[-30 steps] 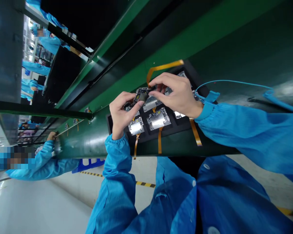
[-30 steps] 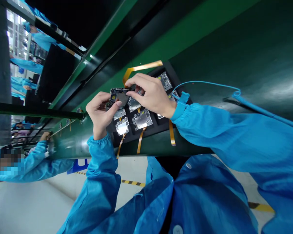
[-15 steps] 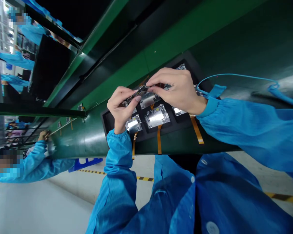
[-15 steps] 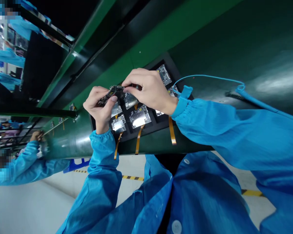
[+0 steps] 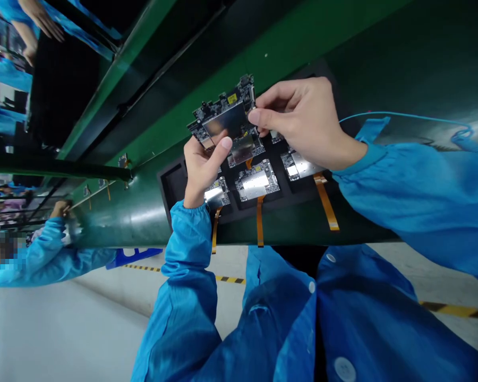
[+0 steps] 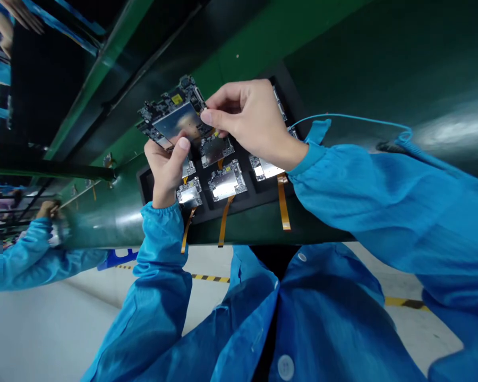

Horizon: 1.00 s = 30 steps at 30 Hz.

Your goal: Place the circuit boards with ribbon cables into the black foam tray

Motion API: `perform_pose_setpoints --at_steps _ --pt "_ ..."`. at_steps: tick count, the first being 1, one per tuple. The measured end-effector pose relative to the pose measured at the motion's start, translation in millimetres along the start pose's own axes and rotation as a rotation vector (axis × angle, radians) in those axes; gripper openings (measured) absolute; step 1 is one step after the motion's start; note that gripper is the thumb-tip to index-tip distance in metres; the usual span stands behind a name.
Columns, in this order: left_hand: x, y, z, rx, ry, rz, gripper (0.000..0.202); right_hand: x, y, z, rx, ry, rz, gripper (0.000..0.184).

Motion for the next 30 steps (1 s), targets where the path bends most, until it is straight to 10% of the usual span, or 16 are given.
perform_pose_setpoints --at_steps 10,21,30 --pt "-10.0 -1 12 0.033 0.603 0.042 0.045 -4 -8 18 -0.124 -0.282 -0.059 0.032" --pt "-12.7 3 9 0.202 0.677 0.063 0.040 -5 -5 12 -0.277 -0.357 -0.030 0.032" --pt "-7.9 2 9 0.208 0.689 0.133 0.039 -8 -4 11 -0.136 -0.395 -0.130 0.033"
Point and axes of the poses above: each hand's wrist, its own y-axis away from the middle knuckle, its own x-axis out of the back of the hand, z = x × y, the point moved 6 cm from there along -y, towards the middle knuckle, and after that the axes turned 6 degrees about -x, right-handed, at the moved point
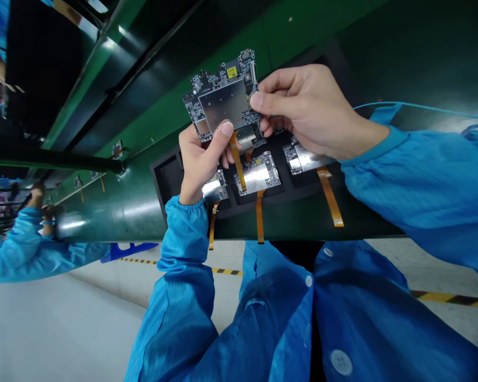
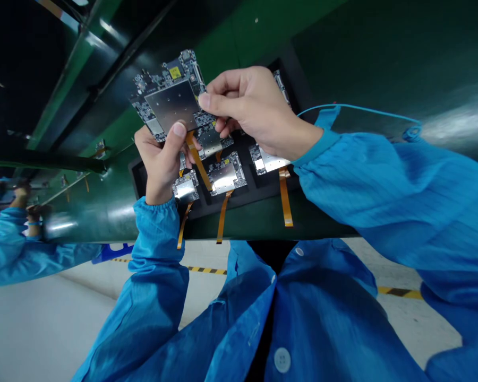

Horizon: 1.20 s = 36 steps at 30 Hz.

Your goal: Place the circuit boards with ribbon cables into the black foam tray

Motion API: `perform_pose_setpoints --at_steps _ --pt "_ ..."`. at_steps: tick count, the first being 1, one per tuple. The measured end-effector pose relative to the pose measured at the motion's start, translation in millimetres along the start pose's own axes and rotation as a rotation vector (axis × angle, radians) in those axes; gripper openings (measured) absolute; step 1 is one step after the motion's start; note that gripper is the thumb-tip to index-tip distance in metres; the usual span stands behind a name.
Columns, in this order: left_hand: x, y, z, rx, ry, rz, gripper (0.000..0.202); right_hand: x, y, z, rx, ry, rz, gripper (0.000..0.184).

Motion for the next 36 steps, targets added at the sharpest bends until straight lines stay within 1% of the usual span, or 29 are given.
perform_pose_setpoints --at_steps 3,5,8,11,16,18,20,22,24,25,27,28,29,31,32,33,34,36 --pt "-1.1 -1 4 -0.039 0.010 -0.005 0.042 1 0 0 0.007 0.079 -0.016 0.030" --pt "-2.3 -1 5 -0.049 -0.003 -0.033 0.042 2 -1 0 0.001 0.133 -0.003 0.029" --pt "-2.0 -1 2 -0.051 -0.037 -0.063 0.040 4 -1 -2 0.010 0.169 0.033 0.031" --pt "-0.5 -1 0 -0.086 -0.074 -0.087 0.039 3 -1 -3 0.022 0.187 0.045 0.035" --pt "-0.1 -1 -5 -0.097 -0.075 -0.126 0.040 0 -1 -4 0.066 0.183 0.027 0.040" --pt "0.5 -2 -6 -0.087 -0.071 -0.121 0.041 -2 1 -5 0.106 0.194 0.011 0.044" --pt "4.8 0 -3 -0.077 -0.081 -0.091 0.042 -6 3 -6 0.133 0.198 -0.032 0.046" --pt "18.8 5 4 -0.061 -0.101 -0.006 0.045 -7 5 -6 0.128 0.191 -0.065 0.044" --pt "45.7 16 12 -0.037 -0.114 0.128 0.046 -5 5 -6 0.103 0.167 -0.053 0.034" --pt "64.0 24 16 -0.026 -0.116 0.209 0.046 -3 5 -6 0.087 0.149 -0.039 0.029" --pt "106.2 43 21 0.002 -0.136 0.358 0.045 -1 4 -4 0.049 0.116 -0.016 0.024" --pt "128.2 53 22 0.027 -0.162 0.421 0.045 0 4 -3 0.036 0.106 -0.013 0.024" --pt "148.4 63 21 0.069 -0.200 0.460 0.045 0 3 -3 0.030 0.104 -0.013 0.024" --pt "180.0 82 13 0.200 -0.278 0.482 0.045 -2 3 -3 0.029 0.116 -0.019 0.026" --pt "189.7 90 8 0.280 -0.306 0.464 0.046 -2 4 -2 0.031 0.123 -0.019 0.029" --pt "195.1 96 2 0.360 -0.319 0.438 0.045 -3 4 -2 0.036 0.127 -0.016 0.031" --pt "196.5 101 -3 0.431 -0.322 0.406 0.043 -3 3 -1 0.039 0.132 -0.013 0.032" --pt "191.6 103 -11 0.529 -0.306 0.360 0.036 -3 3 -1 0.047 0.131 -0.007 0.033"
Point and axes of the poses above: each hand's wrist, its own y-axis away from the middle knuckle, its own x-axis out of the back of the hand, z = x × y, the point moved 6 cm from there along -y, towards the middle knuckle, and after that the axes turned 6 degrees about -x, right-handed, at the moved point
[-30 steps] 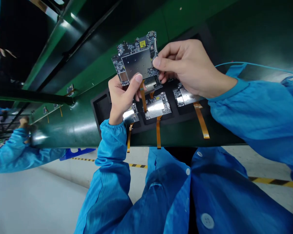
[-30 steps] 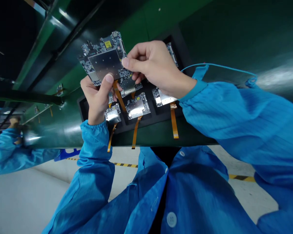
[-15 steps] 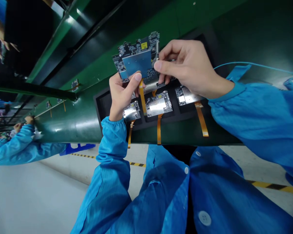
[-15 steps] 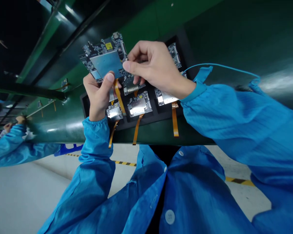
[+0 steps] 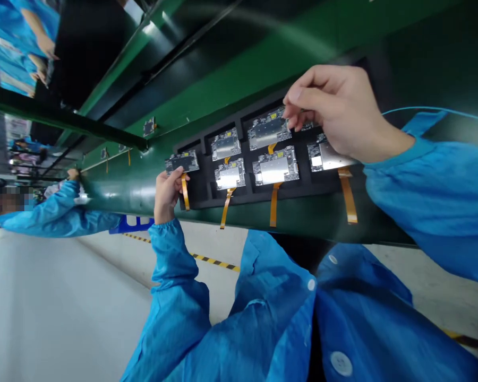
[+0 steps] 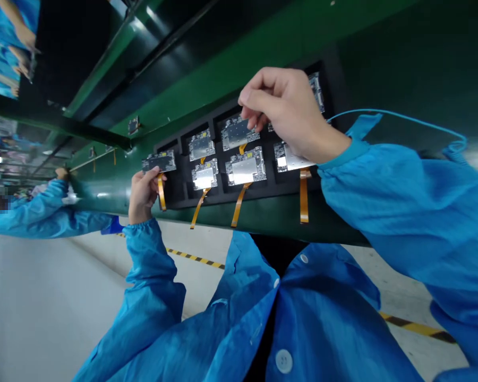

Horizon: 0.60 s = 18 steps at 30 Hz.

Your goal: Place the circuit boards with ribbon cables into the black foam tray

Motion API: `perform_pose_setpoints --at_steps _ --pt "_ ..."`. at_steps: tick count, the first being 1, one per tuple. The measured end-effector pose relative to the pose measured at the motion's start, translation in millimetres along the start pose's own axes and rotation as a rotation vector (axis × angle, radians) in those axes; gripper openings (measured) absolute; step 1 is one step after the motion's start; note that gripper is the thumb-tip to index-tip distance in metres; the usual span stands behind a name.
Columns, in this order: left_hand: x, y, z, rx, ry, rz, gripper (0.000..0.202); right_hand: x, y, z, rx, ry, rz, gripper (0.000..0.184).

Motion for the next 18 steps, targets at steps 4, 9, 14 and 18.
perform_pose_setpoints --at_steps 4,9,14,18 --pt "-20.4 -6 6 0.050 -0.011 -0.032 0.030 0 -1 0 0.001 -0.025 0.031 0.037" --pt "-19.8 -5 12 0.060 -0.087 -0.013 0.027 1 0 0 -0.017 0.002 0.051 0.040" --pt "-2.3 3 11 -0.038 -0.362 0.049 0.051 4 -4 4 0.019 0.044 -0.003 0.030" --pt "-4.1 2 13 -0.153 -0.695 0.023 0.046 8 -6 8 -0.020 0.061 0.009 0.027"
Point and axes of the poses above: each hand's wrist, its own y-axis away from the middle knuckle, its own x-axis out of the back of the hand, z = x × y, the point moved 6 cm from there along -y, towards the middle knuckle, and after that the axes turned 6 degrees about -x, right-handed, at the moved point
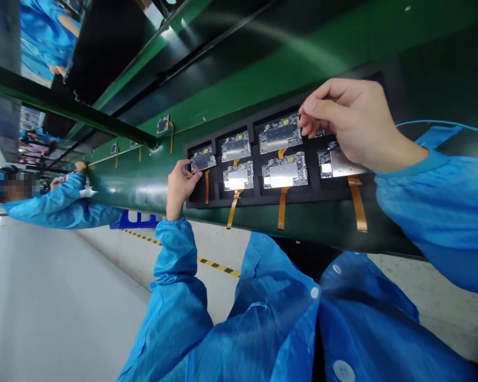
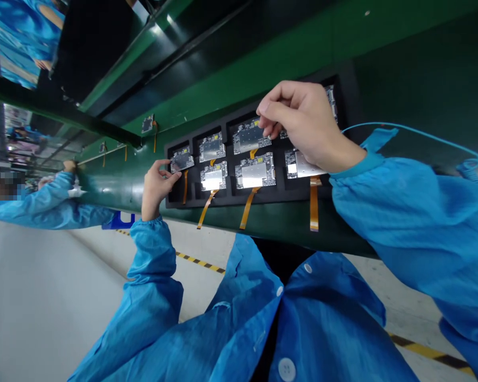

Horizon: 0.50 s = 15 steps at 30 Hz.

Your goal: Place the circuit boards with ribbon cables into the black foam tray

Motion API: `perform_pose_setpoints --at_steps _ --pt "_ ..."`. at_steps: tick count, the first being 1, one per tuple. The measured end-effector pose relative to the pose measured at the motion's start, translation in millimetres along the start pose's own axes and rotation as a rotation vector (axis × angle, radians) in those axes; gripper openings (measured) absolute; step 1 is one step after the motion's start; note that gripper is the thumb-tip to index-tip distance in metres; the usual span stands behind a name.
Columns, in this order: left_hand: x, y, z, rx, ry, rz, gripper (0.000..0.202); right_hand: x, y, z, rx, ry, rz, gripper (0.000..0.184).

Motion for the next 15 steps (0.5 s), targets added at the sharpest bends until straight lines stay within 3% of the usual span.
perform_pose_setpoints --at_steps 5,8,11,15 --pt "3.9 -5 3 -0.073 -0.152 -0.038 0.041 -2 2 -3 -0.011 -0.007 0.017 0.031" --pt "16.4 -22 -1 -0.107 -0.154 -0.009 0.031 -4 4 -6 -0.031 -0.013 0.029 0.036" --pt "31.7 -62 -16 -0.088 -0.130 0.090 0.019 -5 6 -8 -0.028 0.000 0.052 0.039" --pt "39.4 -140 -47 0.042 -0.067 0.162 0.006 -2 5 -6 -0.002 0.049 0.033 0.031"
Point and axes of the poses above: each hand's wrist, its own y-axis away from the middle knuckle, its own x-axis out of the back of the hand, z = x × y, the point moved 6 cm from there along -y, towards the middle knuckle, and after that the axes turned 6 degrees about -x, right-handed, at the moved point
